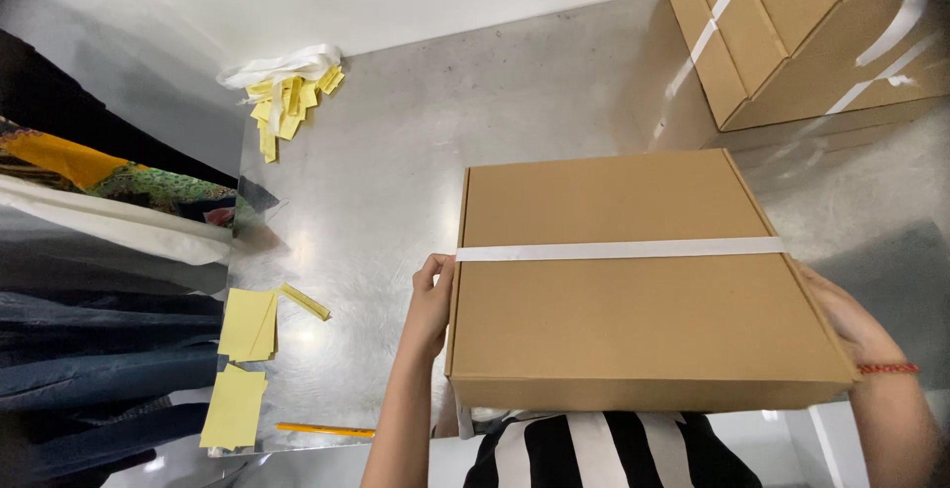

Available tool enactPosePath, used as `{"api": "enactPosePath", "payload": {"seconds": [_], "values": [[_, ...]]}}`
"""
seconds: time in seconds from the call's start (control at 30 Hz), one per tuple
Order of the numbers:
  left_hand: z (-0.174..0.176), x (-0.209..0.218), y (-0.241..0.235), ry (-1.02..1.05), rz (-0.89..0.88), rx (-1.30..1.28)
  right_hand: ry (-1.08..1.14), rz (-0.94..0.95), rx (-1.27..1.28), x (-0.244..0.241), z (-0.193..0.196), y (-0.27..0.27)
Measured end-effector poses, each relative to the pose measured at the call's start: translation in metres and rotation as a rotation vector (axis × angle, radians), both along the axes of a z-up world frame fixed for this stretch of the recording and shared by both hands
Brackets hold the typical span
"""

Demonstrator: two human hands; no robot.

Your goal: The person places a rolled plaid garment into a clear plastic bag, seals it, and puts it into a cardboard box. They close the box, tie it with a white ribbon, and attach a yellow sticky note to the top.

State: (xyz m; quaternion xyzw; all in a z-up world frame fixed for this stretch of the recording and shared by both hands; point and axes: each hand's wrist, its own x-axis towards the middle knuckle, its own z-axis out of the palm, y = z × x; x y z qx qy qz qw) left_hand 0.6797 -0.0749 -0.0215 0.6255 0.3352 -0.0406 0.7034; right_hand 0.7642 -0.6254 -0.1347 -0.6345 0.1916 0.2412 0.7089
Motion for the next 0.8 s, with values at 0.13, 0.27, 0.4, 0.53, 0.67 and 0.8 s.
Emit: {"api": "enactPosePath", "payload": {"seconds": [0.13, 0.27, 0.4, 0.53, 0.67, 0.8], "values": [[0.028, -0.029, 0.015, 0.137, -0.096, 0.067, 0.028, -0.055, 0.145, -0.002, 0.010, -0.059], [0.013, -0.035, 0.038, 0.009, -0.090, -0.070, 0.064, -0.137, 0.328, -0.001, 0.036, -0.074], [0.014, -0.035, 0.040, -0.109, -0.064, -0.173, 0.091, -0.190, 0.514, 0.019, 0.071, -0.042], [0.041, -0.017, 0.031, -0.091, -0.003, -0.218, 0.126, -0.241, 0.712, 0.034, 0.083, 0.006], [0.074, 0.026, 0.012, -0.058, 0.084, -0.293, 0.165, -0.292, 0.906, 0.047, 0.065, 0.029], [0.072, 0.033, 0.007, -0.062, 0.098, -0.350, 0.129, -0.292, 0.883, 0.064, 0.022, 0.007]]}}
